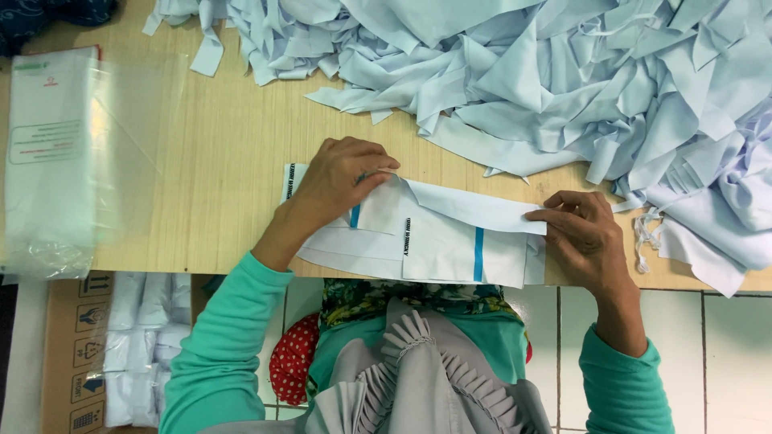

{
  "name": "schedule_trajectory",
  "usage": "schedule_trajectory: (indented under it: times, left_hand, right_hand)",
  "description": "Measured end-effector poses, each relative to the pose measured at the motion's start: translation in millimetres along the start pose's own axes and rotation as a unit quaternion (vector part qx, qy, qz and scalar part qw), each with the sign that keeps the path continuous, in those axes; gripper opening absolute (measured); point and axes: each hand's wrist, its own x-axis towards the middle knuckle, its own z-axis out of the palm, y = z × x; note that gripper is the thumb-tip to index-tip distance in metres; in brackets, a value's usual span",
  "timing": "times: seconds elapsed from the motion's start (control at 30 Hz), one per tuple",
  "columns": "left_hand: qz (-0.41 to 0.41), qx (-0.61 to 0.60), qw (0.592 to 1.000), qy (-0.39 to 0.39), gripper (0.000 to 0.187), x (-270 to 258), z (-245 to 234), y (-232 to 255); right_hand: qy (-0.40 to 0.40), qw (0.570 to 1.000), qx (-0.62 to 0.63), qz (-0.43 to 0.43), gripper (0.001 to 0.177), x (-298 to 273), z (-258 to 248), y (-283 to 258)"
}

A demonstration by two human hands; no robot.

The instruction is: The person folds a white garment with blue stripes on a wooden table, then places it into a clear plastic bag. The person repeats the process with another garment.

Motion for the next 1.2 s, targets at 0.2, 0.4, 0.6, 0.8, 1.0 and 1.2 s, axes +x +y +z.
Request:
schedule_trajectory:
  times: [0.2, 0.4, 0.6, 0.8, 1.0, 1.2]
  left_hand:
    - [0.031, 0.173, 0.979, 0.104, 0.027, -39.9, 57.9, 1.1]
    - [0.026, 0.186, 0.982, 0.001, 0.078, -73.8, 69.9, 21.3]
    - [0.044, 0.201, 0.978, -0.030, 0.077, -77.9, 61.5, 17.9]
    - [0.075, 0.214, 0.972, -0.055, 0.077, -79.4, 53.7, 12.8]
    - [0.041, 0.137, 0.990, 0.012, 0.049, -64.6, 52.9, 11.7]
    - [0.084, 0.136, 0.984, 0.076, 0.037, -19.4, 59.4, 32.5]
  right_hand:
    - [0.011, 1.000, 0.001, 0.001, 0.017, 3.7, 1.8, -6.7]
    - [0.002, 0.998, -0.014, -0.065, 0.022, -3.8, 4.9, 15.7]
    - [0.009, 0.998, -0.008, -0.065, 0.021, -3.8, 7.1, 13.6]
    - [0.008, 0.999, 0.001, -0.040, 0.019, -2.0, 5.3, 9.2]
    - [0.027, 0.999, 0.044, 0.001, 0.016, 5.1, 3.9, -5.9]
    - [0.021, 0.999, 0.034, -0.011, 0.017, -1.1, 4.0, -2.4]
